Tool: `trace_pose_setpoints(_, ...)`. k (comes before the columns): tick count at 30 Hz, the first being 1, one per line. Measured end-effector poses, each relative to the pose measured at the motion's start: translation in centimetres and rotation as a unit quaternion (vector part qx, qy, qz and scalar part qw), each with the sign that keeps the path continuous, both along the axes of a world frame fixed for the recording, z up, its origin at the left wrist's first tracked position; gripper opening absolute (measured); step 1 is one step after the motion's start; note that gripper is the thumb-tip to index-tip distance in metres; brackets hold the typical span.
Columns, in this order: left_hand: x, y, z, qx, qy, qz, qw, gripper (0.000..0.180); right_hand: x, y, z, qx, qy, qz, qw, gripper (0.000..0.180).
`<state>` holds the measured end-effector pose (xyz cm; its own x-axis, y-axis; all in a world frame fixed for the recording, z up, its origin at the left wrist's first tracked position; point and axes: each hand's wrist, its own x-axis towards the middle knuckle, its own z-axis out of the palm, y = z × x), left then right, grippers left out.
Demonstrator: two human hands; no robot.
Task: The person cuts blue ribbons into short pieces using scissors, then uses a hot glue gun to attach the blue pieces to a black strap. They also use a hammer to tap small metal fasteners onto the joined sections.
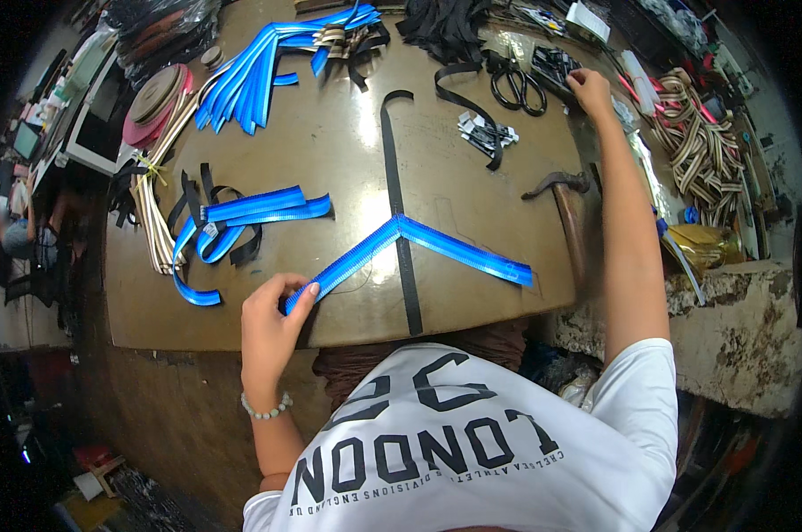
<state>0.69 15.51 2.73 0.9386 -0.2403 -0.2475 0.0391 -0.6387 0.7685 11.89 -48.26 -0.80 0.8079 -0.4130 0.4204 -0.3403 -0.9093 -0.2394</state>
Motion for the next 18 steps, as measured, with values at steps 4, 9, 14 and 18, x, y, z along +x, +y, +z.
trace_pose_setpoints(4, -0.2, -1.3, -0.5, 0.086, -0.201, 0.007, 0.976, 0.028, 0.8, -0.6, 0.7, -0.020, 0.044, -0.005, 0.999, 0.024)
trace_pose_setpoints(9, -1.0, -1.8, -0.4, 0.053, -0.348, 0.030, 0.935, 0.028, 0.4, -1.7, 0.8, -0.035, 0.023, 0.008, 0.999, 0.021)
trace_pose_setpoints(14, -1.5, -2.3, -0.2, -0.097, -0.346, 0.004, 0.933, 0.015, 0.8, -2.1, 1.1, 0.038, -0.125, -0.022, 0.991, 0.024)
trace_pose_setpoints(18, -2.6, -3.4, -0.3, -0.169, -0.301, 0.053, 0.937, 0.010, -0.9, 4.6, 4.9, 0.231, -0.249, 0.034, 0.940, 0.025)
